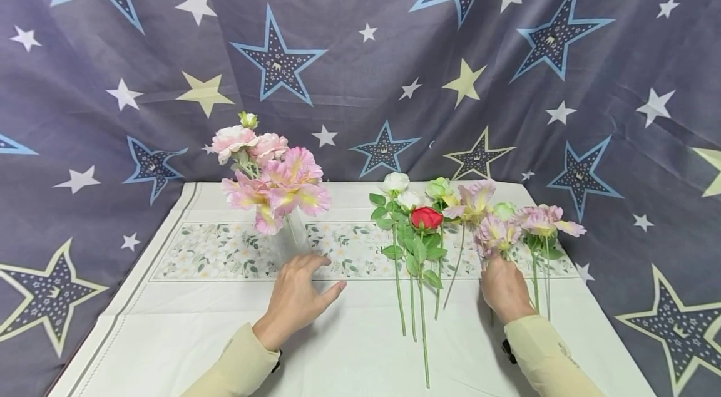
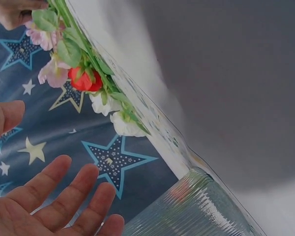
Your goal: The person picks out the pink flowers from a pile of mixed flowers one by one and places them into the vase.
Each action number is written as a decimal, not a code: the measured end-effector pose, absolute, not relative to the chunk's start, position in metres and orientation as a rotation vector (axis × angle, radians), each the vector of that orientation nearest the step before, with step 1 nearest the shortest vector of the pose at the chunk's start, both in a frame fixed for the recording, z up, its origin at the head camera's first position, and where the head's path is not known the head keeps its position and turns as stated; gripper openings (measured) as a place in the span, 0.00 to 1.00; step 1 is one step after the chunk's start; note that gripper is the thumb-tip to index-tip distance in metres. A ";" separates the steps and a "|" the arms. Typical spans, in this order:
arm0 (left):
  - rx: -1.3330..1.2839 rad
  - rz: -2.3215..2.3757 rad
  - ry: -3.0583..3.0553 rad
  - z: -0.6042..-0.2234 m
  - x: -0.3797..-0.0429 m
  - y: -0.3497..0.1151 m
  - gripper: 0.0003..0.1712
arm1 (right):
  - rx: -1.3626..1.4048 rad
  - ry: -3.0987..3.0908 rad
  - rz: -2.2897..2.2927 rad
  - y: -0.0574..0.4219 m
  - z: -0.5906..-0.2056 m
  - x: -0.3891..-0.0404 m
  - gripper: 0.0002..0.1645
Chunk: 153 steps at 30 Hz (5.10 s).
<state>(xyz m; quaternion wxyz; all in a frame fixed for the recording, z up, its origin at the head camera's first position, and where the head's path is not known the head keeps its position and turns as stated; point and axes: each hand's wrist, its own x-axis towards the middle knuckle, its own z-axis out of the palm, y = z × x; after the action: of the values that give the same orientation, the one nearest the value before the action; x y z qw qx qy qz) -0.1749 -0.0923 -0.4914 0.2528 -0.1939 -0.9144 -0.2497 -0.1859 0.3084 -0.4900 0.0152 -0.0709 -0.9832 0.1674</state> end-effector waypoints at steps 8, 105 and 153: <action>-0.519 -0.670 -2.498 -0.491 -0.174 -0.092 0.26 | -0.255 -3.052 0.557 0.307 -0.492 -0.187 0.20; -0.576 -1.146 -2.361 -0.446 -0.188 -0.034 0.19 | 0.497 -2.358 0.804 0.139 -0.457 -0.135 0.09; -0.625 -1.385 -2.306 -0.431 -0.193 -0.026 0.05 | 0.492 -2.404 0.888 0.139 -0.464 -0.134 0.07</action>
<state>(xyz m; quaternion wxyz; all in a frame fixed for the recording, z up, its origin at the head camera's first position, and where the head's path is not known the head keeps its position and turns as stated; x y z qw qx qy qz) -0.1934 -0.0261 -0.4309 0.1891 -0.2221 -0.8200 -0.4925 -0.1342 0.1393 -0.4637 0.2631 0.1818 -0.8887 0.3285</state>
